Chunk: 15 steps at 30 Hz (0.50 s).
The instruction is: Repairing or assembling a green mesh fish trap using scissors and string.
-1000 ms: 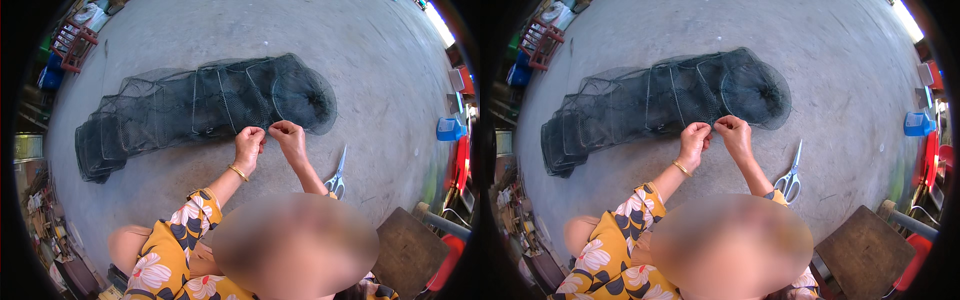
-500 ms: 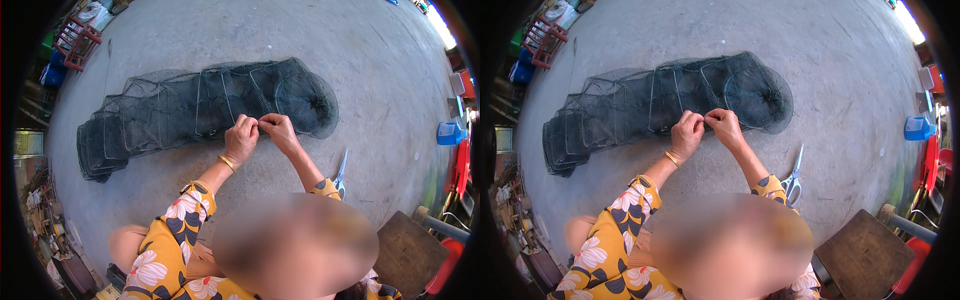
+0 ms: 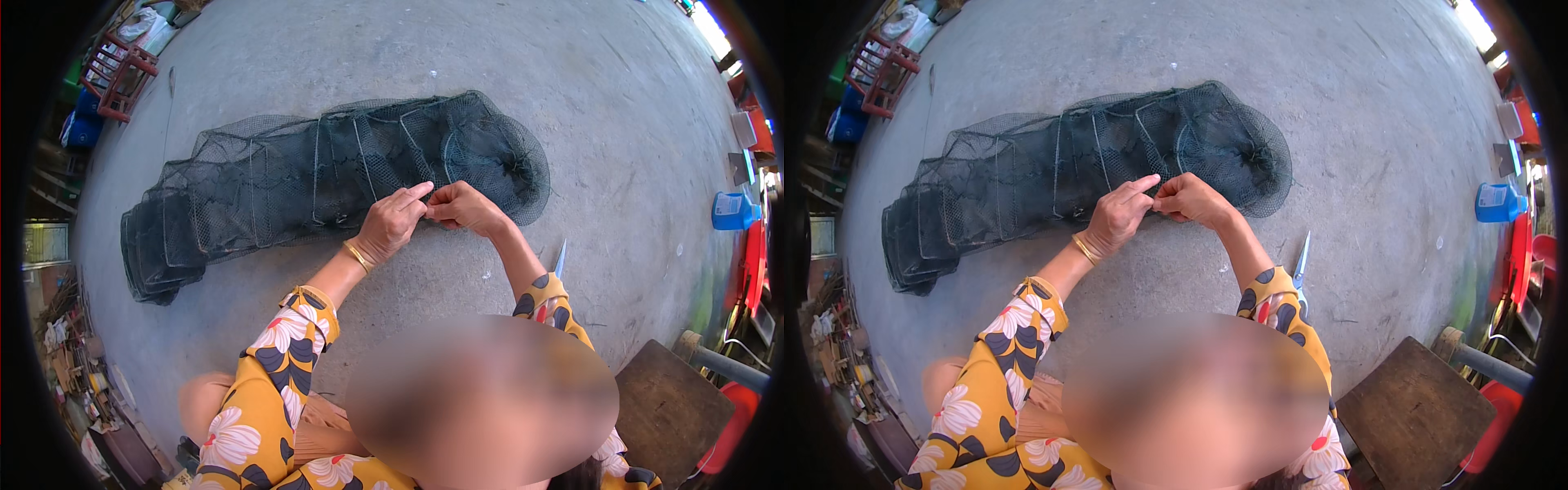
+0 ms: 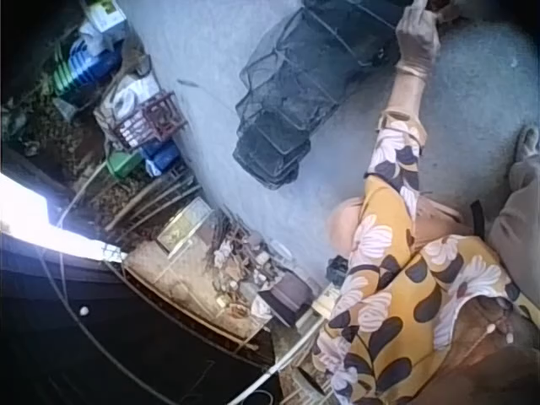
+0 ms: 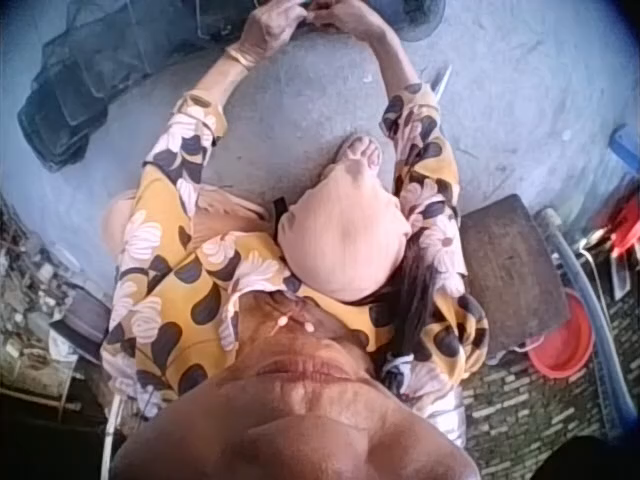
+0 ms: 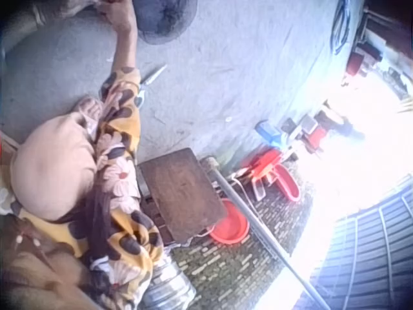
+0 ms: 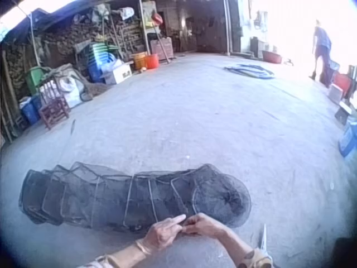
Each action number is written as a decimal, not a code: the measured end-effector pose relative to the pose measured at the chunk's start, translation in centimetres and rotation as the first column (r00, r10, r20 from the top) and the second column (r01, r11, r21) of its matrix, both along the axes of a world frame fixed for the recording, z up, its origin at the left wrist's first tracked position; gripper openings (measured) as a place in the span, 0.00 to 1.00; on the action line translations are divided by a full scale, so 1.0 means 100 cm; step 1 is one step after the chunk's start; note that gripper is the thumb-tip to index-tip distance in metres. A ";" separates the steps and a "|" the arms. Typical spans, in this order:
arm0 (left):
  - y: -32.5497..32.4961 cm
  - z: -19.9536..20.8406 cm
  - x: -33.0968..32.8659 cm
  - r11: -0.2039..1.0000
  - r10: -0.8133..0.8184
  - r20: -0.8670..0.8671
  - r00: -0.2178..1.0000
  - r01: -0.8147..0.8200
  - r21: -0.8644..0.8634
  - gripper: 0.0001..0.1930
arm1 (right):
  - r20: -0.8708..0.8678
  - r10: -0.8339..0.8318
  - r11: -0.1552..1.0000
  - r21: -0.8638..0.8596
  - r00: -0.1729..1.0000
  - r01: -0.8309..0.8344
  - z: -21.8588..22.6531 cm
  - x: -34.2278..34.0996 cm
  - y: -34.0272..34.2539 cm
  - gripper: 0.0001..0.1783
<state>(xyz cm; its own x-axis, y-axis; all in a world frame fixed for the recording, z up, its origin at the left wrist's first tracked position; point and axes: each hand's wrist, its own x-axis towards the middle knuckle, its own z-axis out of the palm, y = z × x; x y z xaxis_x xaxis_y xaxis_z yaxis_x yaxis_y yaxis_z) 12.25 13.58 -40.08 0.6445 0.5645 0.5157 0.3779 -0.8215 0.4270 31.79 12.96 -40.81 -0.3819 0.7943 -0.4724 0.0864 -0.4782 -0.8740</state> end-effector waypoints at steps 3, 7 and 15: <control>0.000 -0.002 0.002 0.999 -0.034 0.053 0.998 0.036 -0.037 0.08 | 0.014 0.072 0.997 0.002 0.997 -0.072 0.007 0.003 0.005 0.07; -0.003 -0.011 0.005 0.983 -0.043 0.049 0.998 0.050 -0.174 0.07 | 0.042 0.121 0.993 -0.007 0.992 -0.121 0.003 0.010 0.006 0.07; -0.007 -0.009 0.011 0.917 0.160 0.088 0.983 -0.115 -0.381 0.05 | 0.063 0.047 0.998 0.034 0.997 -0.049 0.004 0.008 0.003 0.08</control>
